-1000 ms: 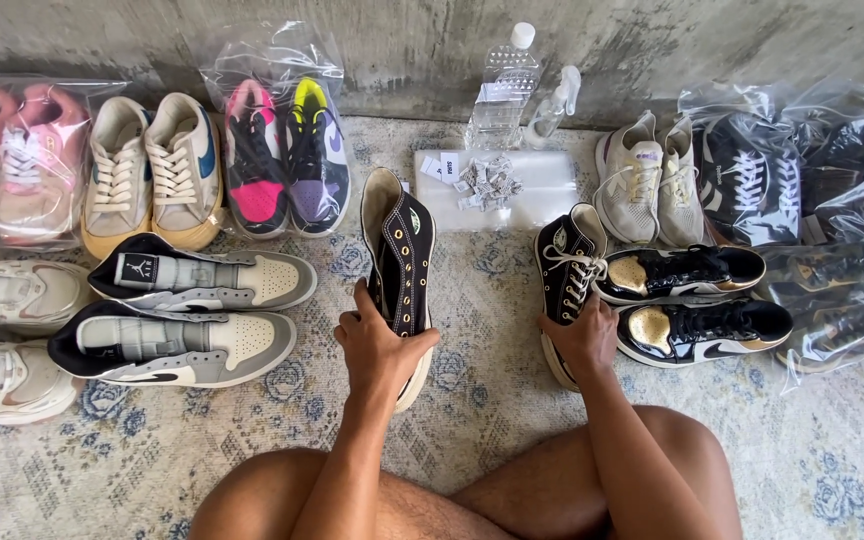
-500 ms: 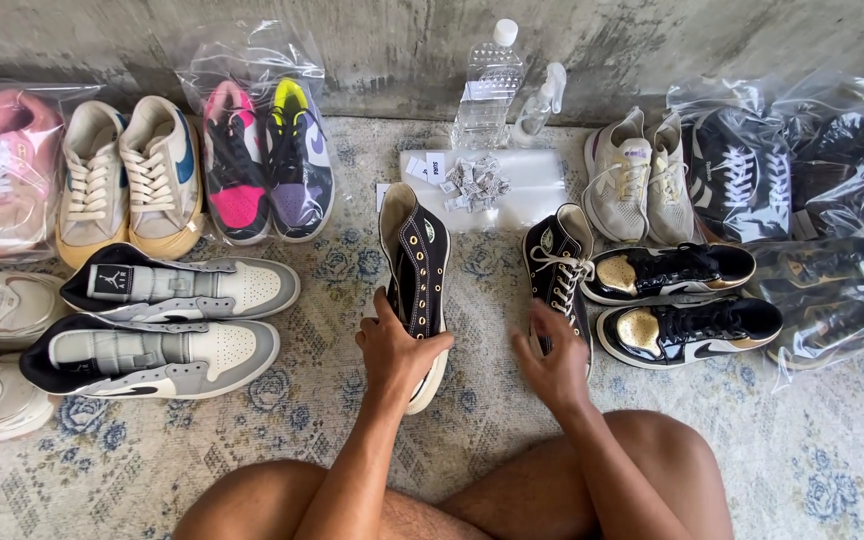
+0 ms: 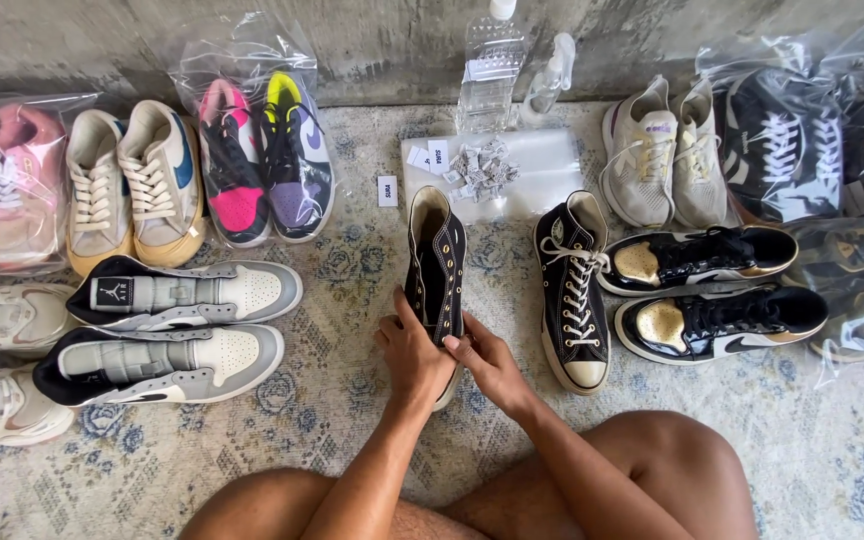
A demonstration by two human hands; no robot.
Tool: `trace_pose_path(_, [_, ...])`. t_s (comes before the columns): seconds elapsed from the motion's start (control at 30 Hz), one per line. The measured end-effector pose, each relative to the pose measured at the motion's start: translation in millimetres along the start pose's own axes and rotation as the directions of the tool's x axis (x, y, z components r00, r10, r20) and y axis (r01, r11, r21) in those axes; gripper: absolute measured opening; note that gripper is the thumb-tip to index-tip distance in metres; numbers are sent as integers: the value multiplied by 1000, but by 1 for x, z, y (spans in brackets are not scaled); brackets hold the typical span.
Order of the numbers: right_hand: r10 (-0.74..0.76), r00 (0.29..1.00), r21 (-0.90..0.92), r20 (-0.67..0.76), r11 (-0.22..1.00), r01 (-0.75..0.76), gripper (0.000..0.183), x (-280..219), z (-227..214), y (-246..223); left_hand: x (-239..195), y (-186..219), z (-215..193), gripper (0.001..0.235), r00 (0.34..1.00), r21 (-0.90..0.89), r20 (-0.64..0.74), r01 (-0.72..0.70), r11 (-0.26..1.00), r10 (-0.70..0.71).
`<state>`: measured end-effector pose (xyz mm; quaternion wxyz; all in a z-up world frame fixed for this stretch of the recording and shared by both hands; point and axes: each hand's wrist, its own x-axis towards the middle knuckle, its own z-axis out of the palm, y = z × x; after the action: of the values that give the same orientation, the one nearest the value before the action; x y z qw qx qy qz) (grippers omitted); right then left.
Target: The person sits on a rug surrounded by various sneakers and removes the insole from a black high-top sneaker. They then proceed to thread a white shoelace through the eyelets of the sneaker, lacing it up by hand.
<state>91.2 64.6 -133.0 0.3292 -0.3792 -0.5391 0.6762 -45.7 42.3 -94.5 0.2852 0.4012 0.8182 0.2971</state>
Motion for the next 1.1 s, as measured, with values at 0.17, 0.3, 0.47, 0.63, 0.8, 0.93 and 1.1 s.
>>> trace_pose_path(0.17, [41, 999, 34, -30, 999, -40, 66, 5, 16, -38, -3, 0, 8, 115, 998, -4, -57, -29, 1000, 29])
trace_pose_path(0.3, [137, 985, -105, -106, 983, -149, 54, 12, 10, -45, -1, -12, 16, 115, 998, -16, -32, -48, 999, 47])
trace_pose_path(0.47, [77, 972, -359, -221, 920, -155, 51, 34, -21, -4, -7, 22, -12, 112, 993, -185, 107, 75, 980, -56])
trace_pose_path(0.63, [-57, 958, -505, -280, 858, -97, 42, 41, -29, 3, 0, 15, -17, 85, 988, -248, 120, 128, 960, -101])
trace_pose_path(0.8, [-236, 940, -533, -245, 843, 73, 26, 38, -20, -13, 15, 4, -9, 69, 997, -58, 65, 41, 997, -37])
trace_pose_path(0.93, [-275, 932, -506, -235, 854, 124, 24, 42, -21, -9, 20, -7, -10, 49, 996, -149, 78, 56, 987, -45])
trace_pose_path(1.1, [-165, 940, -278, -297, 957, 81, 39, 47, -29, -4, 24, 1, -21, 42, 987, -314, 35, 161, 936, -158])
